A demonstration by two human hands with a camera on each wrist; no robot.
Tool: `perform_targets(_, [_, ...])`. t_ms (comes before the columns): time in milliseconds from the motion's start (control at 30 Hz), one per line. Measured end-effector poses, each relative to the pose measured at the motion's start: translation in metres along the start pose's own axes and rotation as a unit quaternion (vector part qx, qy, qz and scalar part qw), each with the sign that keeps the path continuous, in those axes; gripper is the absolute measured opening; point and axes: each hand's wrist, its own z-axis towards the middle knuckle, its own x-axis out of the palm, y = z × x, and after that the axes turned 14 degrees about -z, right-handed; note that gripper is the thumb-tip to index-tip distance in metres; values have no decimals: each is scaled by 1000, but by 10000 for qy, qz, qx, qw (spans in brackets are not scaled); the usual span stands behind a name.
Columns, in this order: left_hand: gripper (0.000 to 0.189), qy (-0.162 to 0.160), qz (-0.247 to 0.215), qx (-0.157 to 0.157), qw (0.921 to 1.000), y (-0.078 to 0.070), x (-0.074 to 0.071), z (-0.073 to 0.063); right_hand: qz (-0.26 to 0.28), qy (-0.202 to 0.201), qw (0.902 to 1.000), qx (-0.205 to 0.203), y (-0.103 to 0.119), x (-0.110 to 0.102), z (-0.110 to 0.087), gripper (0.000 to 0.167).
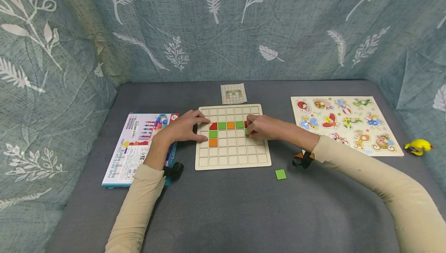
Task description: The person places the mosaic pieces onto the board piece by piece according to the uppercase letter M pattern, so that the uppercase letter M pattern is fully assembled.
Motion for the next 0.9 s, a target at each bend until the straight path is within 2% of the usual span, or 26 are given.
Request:
perform_targets(633, [68, 2, 24, 10, 10000, 0, 1, -1, -17, 14, 10000, 53, 0, 2, -1, 4])
perform_targets(900, [67, -4, 3, 35, 10000, -1, 0, -1, 7, -103, 9999, -24, -1, 3, -1, 5])
